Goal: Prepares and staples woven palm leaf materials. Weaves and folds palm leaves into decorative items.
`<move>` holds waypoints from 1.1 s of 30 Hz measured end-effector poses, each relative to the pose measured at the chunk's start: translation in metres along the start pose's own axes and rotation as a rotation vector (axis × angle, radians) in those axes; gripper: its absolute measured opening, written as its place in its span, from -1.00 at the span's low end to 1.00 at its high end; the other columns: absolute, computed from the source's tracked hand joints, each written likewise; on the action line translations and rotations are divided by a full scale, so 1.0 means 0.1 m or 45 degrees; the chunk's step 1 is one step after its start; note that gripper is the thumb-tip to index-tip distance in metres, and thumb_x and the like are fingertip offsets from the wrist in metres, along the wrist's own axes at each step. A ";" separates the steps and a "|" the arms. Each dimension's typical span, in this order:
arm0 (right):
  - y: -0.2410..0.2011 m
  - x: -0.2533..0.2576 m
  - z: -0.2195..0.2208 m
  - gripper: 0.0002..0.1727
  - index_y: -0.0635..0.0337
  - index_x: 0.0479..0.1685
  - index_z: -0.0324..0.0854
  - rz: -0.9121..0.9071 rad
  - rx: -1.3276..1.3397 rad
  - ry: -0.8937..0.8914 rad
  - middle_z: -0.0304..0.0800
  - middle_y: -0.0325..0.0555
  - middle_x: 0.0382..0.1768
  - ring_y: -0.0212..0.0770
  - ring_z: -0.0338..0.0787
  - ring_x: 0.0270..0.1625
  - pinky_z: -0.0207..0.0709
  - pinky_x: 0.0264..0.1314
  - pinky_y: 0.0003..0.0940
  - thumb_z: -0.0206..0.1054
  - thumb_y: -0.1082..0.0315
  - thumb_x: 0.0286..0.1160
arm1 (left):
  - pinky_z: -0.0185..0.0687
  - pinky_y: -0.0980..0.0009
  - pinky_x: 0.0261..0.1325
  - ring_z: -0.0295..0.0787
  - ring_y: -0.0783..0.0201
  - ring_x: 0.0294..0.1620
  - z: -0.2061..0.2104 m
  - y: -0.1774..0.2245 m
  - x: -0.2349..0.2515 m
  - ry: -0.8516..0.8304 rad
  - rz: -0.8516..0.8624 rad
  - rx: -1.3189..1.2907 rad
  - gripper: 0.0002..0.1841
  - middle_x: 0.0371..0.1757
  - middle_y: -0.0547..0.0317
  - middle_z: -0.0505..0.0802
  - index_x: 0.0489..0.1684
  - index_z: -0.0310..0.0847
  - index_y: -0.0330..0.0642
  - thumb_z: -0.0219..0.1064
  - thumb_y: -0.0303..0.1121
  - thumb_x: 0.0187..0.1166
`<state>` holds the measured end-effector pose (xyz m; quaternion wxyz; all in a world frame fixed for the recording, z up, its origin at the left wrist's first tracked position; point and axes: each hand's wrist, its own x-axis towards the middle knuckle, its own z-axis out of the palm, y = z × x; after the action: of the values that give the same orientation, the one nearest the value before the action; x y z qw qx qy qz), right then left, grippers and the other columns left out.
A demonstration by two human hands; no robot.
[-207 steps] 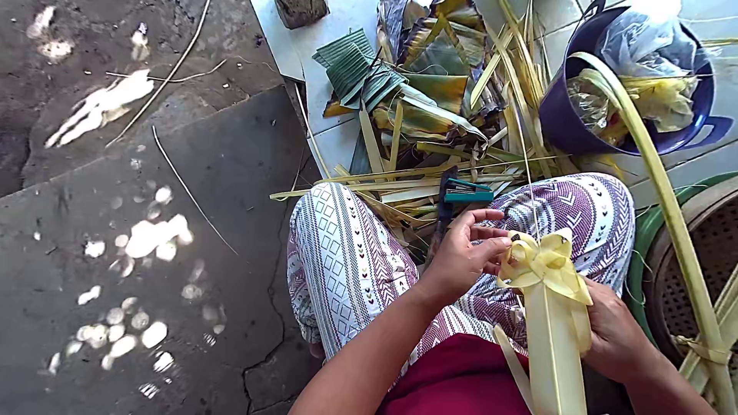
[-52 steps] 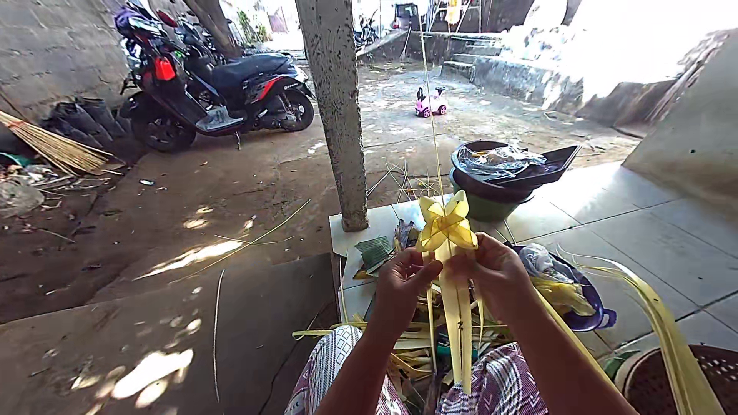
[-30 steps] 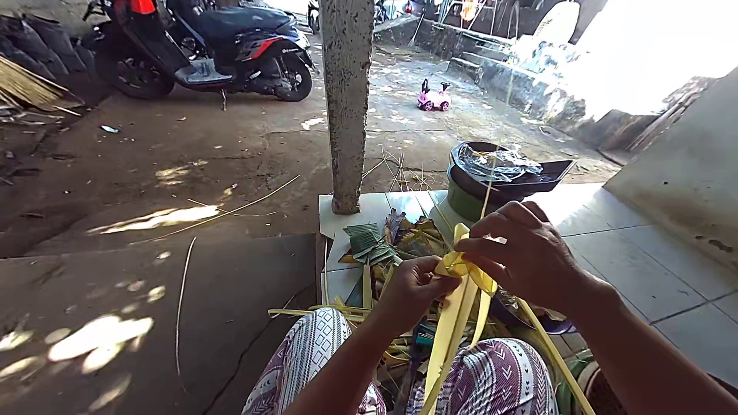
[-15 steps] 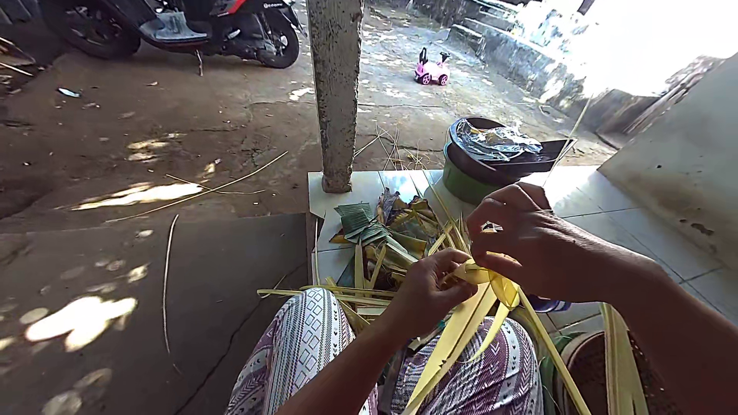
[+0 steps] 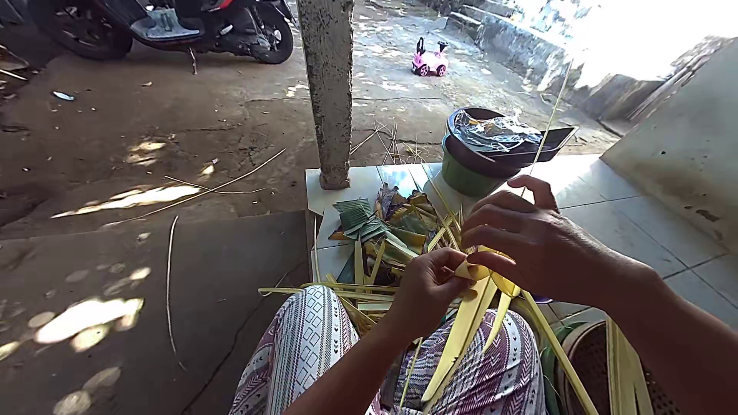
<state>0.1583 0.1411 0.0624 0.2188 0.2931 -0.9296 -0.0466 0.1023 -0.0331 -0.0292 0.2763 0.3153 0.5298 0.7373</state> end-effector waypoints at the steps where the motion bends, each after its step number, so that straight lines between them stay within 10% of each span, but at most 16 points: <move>1: -0.01 -0.02 -0.02 -0.74 0.02 -0.17 0.76 0.006 0.030 0.092 0.80 -0.15 0.05 -0.09 0.67 0.36 0.13 0.62 0.20 0.19 0.15 0.70 | 0.77 0.57 -0.06 0.79 0.55 -0.26 0.00 -0.01 0.01 0.012 -0.016 -0.045 -0.88 -0.23 0.27 0.83 -0.08 0.67 -0.36 0.27 -0.61 0.54; 5: -0.05 -0.20 -0.12 -0.62 0.13 0.13 0.60 0.369 0.170 0.476 0.69 -0.13 0.28 -0.25 0.57 0.50 0.45 0.54 -0.27 0.29 0.00 0.68 | 0.81 0.46 -0.03 0.82 0.45 -0.28 -0.06 -0.02 0.04 0.140 -0.075 -0.207 -0.87 -0.29 0.21 0.82 -0.07 0.64 -0.36 0.21 -0.66 0.57; 9: -0.13 -0.33 0.12 -0.17 0.11 0.57 0.32 1.005 0.891 0.317 0.73 -0.28 0.24 -0.40 0.77 0.17 0.72 0.15 -0.36 0.51 -0.05 0.30 | 0.83 0.41 -0.04 0.83 0.38 -0.31 -0.11 -0.04 0.08 0.203 -0.064 -0.249 -0.84 -0.28 0.16 0.83 -0.05 0.62 -0.34 0.21 -0.69 0.57; 15: -0.28 -0.29 0.40 -0.65 0.04 0.14 0.60 1.129 1.300 0.433 0.85 -0.38 -0.20 -0.49 0.85 -0.19 0.77 -0.11 -0.56 0.44 0.43 0.35 | 0.79 0.48 0.00 0.82 0.47 -0.23 -0.12 -0.02 0.04 0.191 0.055 -0.041 -0.84 -0.27 0.26 0.83 -0.05 0.66 -0.27 0.31 -0.62 0.50; 20: -0.26 -0.29 0.39 -0.73 0.04 0.00 0.67 1.103 1.321 0.505 0.87 -0.39 -0.24 -0.51 0.85 -0.22 0.77 -0.13 -0.59 0.43 0.47 0.33 | 0.81 0.35 0.08 0.87 0.35 -0.09 -0.32 -0.04 0.02 -0.009 0.079 -0.271 -0.73 -0.13 0.21 0.88 -0.15 0.74 -0.18 0.05 -0.48 0.55; 33: -0.33 -0.32 0.33 -0.77 0.04 -0.06 0.66 1.159 1.348 0.485 0.87 -0.38 -0.28 -0.51 0.85 -0.23 0.77 -0.12 -0.60 0.45 0.43 0.32 | 0.79 0.54 -0.07 0.83 0.46 -0.25 -0.40 0.05 0.00 -0.217 -0.170 -0.387 -0.74 -0.26 0.26 0.88 -0.30 0.72 -0.13 0.09 -0.55 0.67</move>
<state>0.1850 0.1304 0.0137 0.2034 -0.0535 -0.8032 0.5574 0.0714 -0.0589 -0.0344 0.4129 0.2955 0.4067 0.7595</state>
